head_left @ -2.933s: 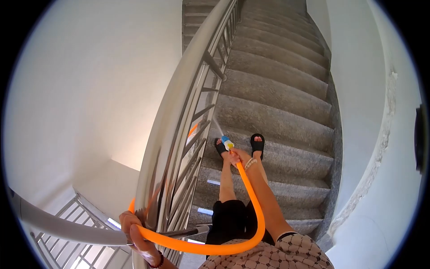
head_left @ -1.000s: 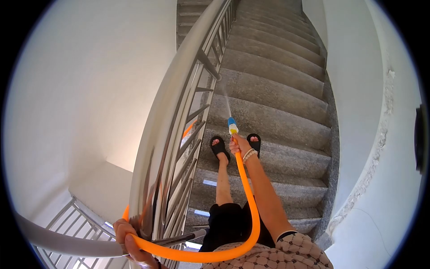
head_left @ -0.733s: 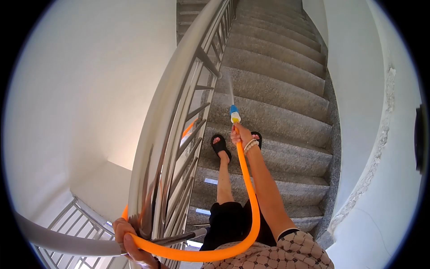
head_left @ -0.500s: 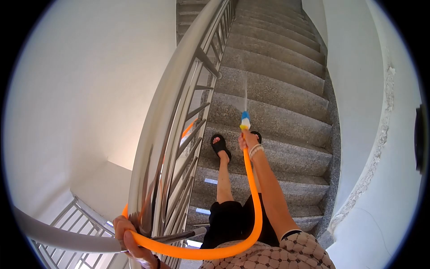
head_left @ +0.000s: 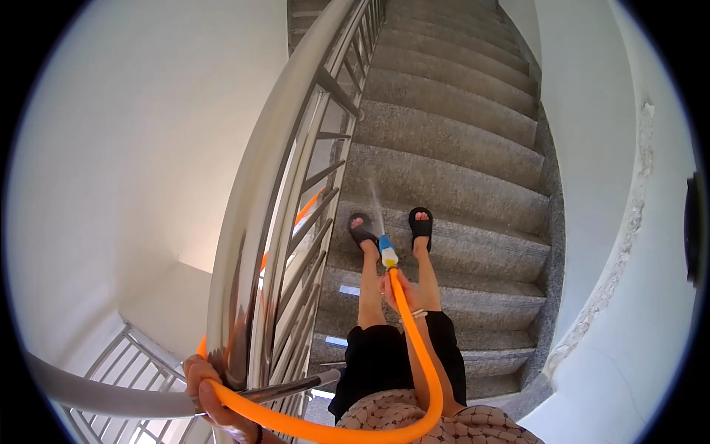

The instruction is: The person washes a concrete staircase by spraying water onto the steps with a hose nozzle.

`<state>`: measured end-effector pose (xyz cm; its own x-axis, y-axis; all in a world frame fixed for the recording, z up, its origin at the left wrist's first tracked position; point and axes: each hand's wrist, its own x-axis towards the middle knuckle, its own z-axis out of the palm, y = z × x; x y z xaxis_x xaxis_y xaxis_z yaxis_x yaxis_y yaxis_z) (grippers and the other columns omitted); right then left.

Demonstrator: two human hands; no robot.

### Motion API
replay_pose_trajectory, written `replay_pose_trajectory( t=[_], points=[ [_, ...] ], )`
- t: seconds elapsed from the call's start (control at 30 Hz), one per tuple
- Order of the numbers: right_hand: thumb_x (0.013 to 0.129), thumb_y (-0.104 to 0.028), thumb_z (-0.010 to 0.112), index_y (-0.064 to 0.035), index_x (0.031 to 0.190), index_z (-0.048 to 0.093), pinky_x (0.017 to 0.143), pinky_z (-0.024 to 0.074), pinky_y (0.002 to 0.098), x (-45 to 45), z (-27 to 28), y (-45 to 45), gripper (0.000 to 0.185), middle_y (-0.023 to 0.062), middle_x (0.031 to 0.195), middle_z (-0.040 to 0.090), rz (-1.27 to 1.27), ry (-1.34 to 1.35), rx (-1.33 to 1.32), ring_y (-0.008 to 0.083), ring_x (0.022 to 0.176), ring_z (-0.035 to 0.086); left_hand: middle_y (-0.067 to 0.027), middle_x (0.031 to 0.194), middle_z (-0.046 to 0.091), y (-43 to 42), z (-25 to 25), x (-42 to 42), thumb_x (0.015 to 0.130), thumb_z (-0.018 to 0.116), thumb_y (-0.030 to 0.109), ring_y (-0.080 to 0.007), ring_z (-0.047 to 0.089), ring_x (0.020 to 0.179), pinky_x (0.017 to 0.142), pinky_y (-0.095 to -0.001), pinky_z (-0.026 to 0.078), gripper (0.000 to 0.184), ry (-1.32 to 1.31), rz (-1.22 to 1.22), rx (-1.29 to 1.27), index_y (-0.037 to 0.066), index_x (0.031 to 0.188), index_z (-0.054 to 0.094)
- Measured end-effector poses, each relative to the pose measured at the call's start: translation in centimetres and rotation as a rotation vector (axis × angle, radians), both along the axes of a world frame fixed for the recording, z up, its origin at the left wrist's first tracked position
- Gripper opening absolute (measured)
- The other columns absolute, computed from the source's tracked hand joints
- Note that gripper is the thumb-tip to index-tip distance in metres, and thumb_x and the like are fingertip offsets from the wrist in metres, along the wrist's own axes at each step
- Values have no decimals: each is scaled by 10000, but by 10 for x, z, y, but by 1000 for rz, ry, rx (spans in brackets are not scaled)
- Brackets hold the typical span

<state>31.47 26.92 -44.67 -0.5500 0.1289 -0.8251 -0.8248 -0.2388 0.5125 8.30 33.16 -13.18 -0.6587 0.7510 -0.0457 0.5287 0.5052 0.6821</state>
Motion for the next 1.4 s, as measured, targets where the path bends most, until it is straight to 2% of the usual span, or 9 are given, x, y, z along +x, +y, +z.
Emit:
replay_pose_trajectory(
  t=[0.03, 0.2, 0.37, 0.53, 0.6, 0.8, 1.17, 1.27, 1.4],
  points=[
    [836, -192, 479, 47, 900, 440, 574, 486, 218, 2, 4, 0, 250, 110, 927, 397, -182, 59, 9, 118, 664, 528, -38, 575, 222, 0, 1, 0, 743, 331, 242, -158, 255, 572, 540, -279, 216, 259, 3, -3, -1, 73, 556, 272],
    [842, -213, 467, 19, 842, 423, 538, 463, 212, 5, 28, 15, 237, 82, 839, 408, -280, 131, 99, 105, 604, 508, -11, 555, 235, 1, -3, -1, 766, 308, 268, -111, 225, 524, 491, -248, 206, 278, 53, -42, 14, 105, 543, 270],
    [850, -240, 452, -15, 770, 401, 493, 434, 204, 10, -18, 28, 244, 46, 729, 421, -418, 474, 416, 89, 529, 484, -11, 556, 231, 5, -5, 3, 765, 305, 262, -108, 222, 530, 497, -250, 206, 271, 39, -26, 24, 105, 547, 270],
    [858, -247, 434, -63, 742, 392, 416, 387, 190, -55, -47, 43, 222, -4, 567, 401, -201, 518, 287, 71, 405, 412, -15, 559, 231, 6, -3, 3, 770, 297, 258, -112, 224, 536, 507, -253, 208, 266, 9, -27, 14, 103, 556, 271],
    [854, -243, 445, -84, 748, 400, 374, 370, 184, -84, -44, 59, 197, -4, 531, 400, 95, 269, 136, 62, 383, 402, -17, 563, 231, 0, -6, -9, 777, 287, 258, -113, 222, 539, 516, -256, 206, 263, 39, -139, 21, 101, 566, 267],
    [846, -271, 460, -118, 686, 380, 345, 355, 180, -126, -36, 89, 235, -30, 488, 401, 329, 224, 201, 44, 358, 387, -18, 567, 228, -2, -5, -4, 785, 272, 253, -113, 214, 542, 522, -261, 199, 258, 57, -99, -3, 102, 576, 259],
    [826, -241, 501, -104, 682, 405, 344, 331, 142, -116, -52, 107, 222, -16, 535, 409, 284, 272, 219, 40, 390, 400, -15, 562, 218, -3, -2, -9, 777, 271, 263, -112, 219, 543, 514, -262, 201, 260, 51, -132, -27, 105, 570, 266],
    [830, -250, 493, -109, 661, 407, 344, 334, 146, -108, -33, 130, 237, -21, 538, 404, 268, 328, 154, 39, 388, 398, -22, 533, 234, -5, -5, -10, 753, 303, 265, -125, 257, 532, 511, -262, 219, 271, 54, -114, -4, 96, 542, 286],
    [828, -257, 498, -114, 656, 406, 349, 345, 148, -118, -55, 129, 242, -26, 535, 394, 205, 326, 286, 35, 386, 396, -26, 503, 259, -12, -5, -20, 730, 335, 267, -139, 298, 520, 512, -261, 241, 282, 59, -124, 9, 87, 514, 311]
  ],
)
